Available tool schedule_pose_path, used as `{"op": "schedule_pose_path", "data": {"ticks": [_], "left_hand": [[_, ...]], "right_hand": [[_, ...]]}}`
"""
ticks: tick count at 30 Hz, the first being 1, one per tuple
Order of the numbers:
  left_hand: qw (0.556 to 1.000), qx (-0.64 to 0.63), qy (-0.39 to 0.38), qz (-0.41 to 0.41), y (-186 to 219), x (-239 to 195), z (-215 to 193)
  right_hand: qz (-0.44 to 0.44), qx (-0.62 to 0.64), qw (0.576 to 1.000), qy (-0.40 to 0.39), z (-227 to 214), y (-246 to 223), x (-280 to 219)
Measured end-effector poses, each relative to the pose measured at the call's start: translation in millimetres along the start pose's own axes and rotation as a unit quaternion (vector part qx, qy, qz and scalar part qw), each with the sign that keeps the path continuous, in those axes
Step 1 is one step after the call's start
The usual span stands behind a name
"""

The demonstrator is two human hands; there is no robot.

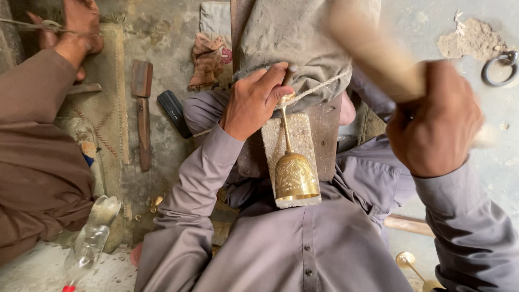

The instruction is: The person sits on the floor and uses a wooden mallet to hammer a brass bell that is resting on a stone block. They repeatedly strike the bell to shape or decorate it, occasionally pausing to adjust its position.

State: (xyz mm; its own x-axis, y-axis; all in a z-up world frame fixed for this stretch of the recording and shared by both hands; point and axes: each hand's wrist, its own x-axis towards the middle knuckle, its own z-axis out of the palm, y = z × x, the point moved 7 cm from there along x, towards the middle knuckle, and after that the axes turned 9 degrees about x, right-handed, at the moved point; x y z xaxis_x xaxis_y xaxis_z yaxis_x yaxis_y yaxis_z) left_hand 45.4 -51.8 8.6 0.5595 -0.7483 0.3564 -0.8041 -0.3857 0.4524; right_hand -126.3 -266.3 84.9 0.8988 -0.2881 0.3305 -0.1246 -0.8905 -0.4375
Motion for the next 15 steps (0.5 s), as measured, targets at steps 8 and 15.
{"op": "schedule_pose_path", "data": {"ticks": [8, 15], "left_hand": [[1.000, -0.020, 0.001, -0.001, 1.2, 1.2, -3.6], [1.000, -0.020, 0.000, -0.002, 0.0, -0.2, -2.2]], "right_hand": [[-0.040, -0.089, 0.995, 0.001, -15.7, -16.5, 4.2], [-0.016, -0.221, 0.974, -0.048, -6.2, -26.7, 12.1]]}}
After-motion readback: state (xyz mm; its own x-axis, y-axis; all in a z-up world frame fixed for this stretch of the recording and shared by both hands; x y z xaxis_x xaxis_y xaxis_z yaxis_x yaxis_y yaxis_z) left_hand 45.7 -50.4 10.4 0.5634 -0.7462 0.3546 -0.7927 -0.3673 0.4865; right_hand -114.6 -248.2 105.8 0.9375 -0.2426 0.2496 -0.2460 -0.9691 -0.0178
